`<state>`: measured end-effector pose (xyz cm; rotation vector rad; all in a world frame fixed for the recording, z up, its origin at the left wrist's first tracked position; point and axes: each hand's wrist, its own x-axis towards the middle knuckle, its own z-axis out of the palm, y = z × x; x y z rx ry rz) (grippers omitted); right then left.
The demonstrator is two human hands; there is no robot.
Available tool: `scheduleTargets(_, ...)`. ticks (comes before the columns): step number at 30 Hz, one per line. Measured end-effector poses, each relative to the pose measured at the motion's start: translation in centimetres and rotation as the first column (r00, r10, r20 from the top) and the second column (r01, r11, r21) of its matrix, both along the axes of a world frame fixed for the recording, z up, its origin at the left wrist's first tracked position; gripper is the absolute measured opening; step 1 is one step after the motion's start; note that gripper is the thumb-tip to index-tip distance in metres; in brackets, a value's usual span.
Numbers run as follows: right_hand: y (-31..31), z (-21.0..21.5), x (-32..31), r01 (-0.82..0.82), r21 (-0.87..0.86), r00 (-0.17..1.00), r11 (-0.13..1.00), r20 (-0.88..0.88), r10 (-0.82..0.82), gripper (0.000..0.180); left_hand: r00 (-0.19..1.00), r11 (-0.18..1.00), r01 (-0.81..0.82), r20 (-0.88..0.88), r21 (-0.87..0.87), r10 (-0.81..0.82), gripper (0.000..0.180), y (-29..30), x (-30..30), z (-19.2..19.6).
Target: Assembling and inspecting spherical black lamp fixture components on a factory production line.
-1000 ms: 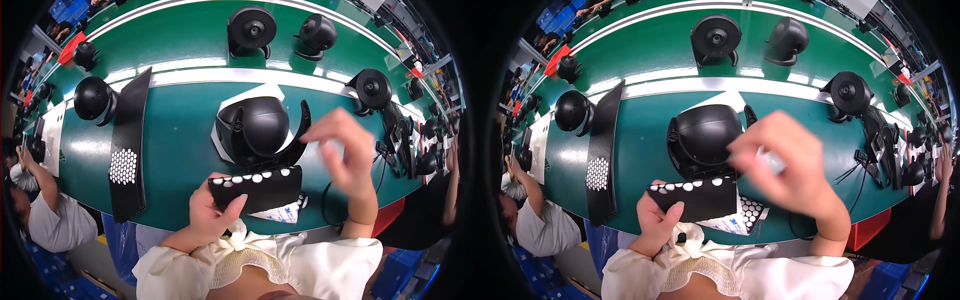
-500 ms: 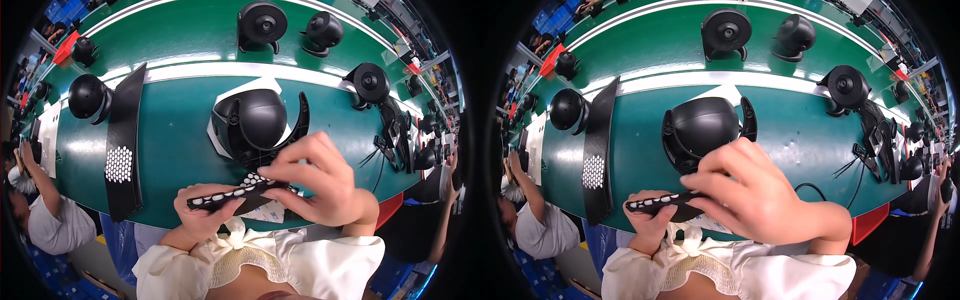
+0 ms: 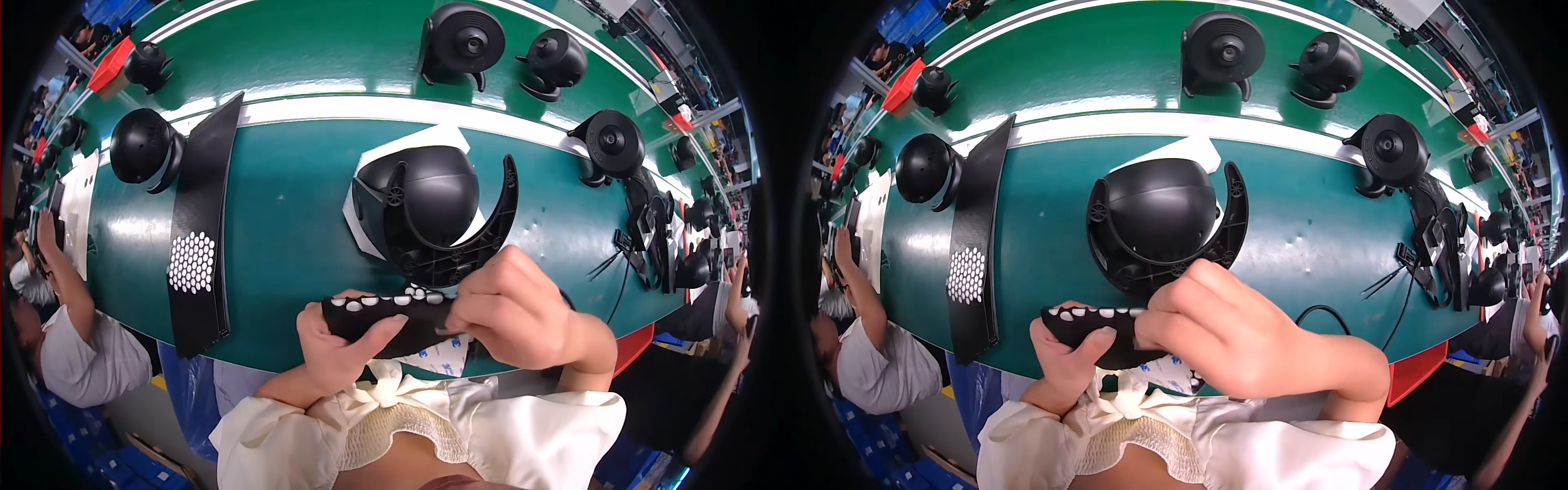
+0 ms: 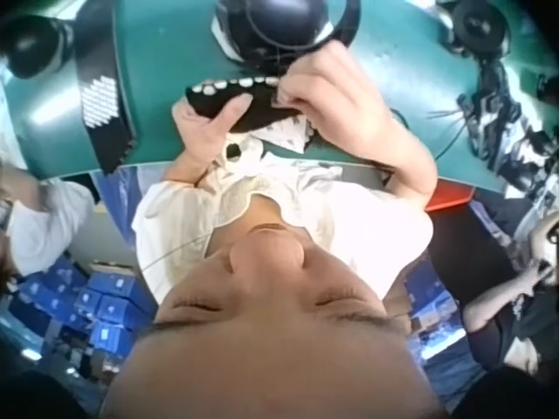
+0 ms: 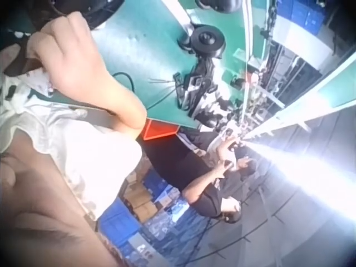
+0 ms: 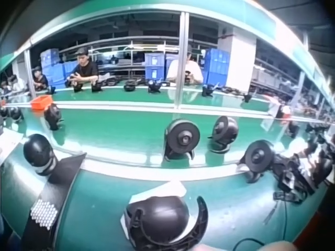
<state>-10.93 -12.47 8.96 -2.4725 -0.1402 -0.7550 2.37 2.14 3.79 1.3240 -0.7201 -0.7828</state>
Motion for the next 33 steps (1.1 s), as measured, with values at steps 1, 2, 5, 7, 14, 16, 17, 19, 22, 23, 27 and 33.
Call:
scheduleTargets(1, -0.7, 0.4, 0.5, -0.095, 0.188, 0.995, 0.978, 0.011, 0.094, 0.019, 0.996, 0.999, 0.007, -0.086, 0.040, -0.004, 0.015, 0.1, 0.2, 0.0)
scheduleTargets(2, -1.7, 0.6, 1.1, -0.104, 0.235, 0.994, 0.966, 0.064, 0.091, 0.021, 0.996, 0.999, 0.006, -0.091, 0.041, -0.002, 0.015, -0.1, 0.3, -0.3)
scheduleTargets(5, -2.3, 0.2, 3.4, 0.015, 0.695, 0.998, 0.719, 0.031, -0.051, 0.040, 0.959, 0.991, 0.086, 0.277, -0.097, -0.056, 0.019, 0.2, 0.8, -0.8)
scheduleTargets(7, -3.4, -0.4, 4.6, -0.017, 0.688, 0.999, 0.725, 0.048, -0.022, 0.039, 0.860, 0.960, 0.094, 0.507, -0.265, 0.056, 0.021, -0.7, 0.9, -1.1)
scheduleTargets(14, -3.5, -1.2, 5.5, -0.006, 0.591, 1.000, 0.806, 0.015, -0.003, 0.037, 0.885, 0.927, 0.265, 0.448, -0.265, -0.125, 0.020, -1.6, 0.9, -1.7)
scheduleTargets(16, -3.5, -1.3, 5.6, -0.012, 0.573, 1.000, 0.820, 0.021, -0.001, 0.037, 0.893, 0.928, 0.256, 0.434, -0.269, -0.120, 0.020, -1.5, 1.0, -1.8)
scheduleTargets(17, -3.5, -1.3, 5.6, -0.019, 0.551, 1.000, 0.835, 0.030, 0.003, 0.036, 0.899, 0.929, 0.247, 0.422, -0.275, -0.114, 0.021, -1.6, 1.0, -1.8)
scheduleTargets(19, -3.5, -1.4, 5.5, -0.020, 0.556, 0.999, 0.831, 0.034, 0.001, 0.036, 0.898, 0.929, 0.245, 0.427, -0.279, -0.109, 0.021, -1.6, 1.0, -1.7)
scheduleTargets(22, -3.5, -1.6, 5.5, -0.012, 0.527, 0.999, 0.850, 0.040, -0.011, 0.035, 0.896, 0.929, 0.239, 0.434, -0.283, -0.098, 0.021, -1.8, 1.0, -1.7)
scheduleTargets(23, -3.5, -1.6, 5.6, 0.001, 0.492, 0.999, 0.870, 0.040, -0.024, 0.034, 0.895, 0.929, 0.236, 0.436, -0.284, -0.094, 0.021, -1.8, 1.0, -1.7)
scheduleTargets(27, -3.3, -1.6, 6.2, 0.057, 0.246, 0.985, 0.967, 0.147, -0.095, 0.032, 0.896, 0.935, 0.218, 0.437, -0.280, -0.078, 0.021, -1.6, 1.0, -1.8)
scheduleTargets(33, -3.9, -1.6, 5.7, 0.131, -0.070, 0.963, 0.989, 0.246, -0.111, 0.043, 0.899, 0.935, 0.218, 0.429, -0.278, -0.082, 0.020, -1.7, 1.1, -1.9)
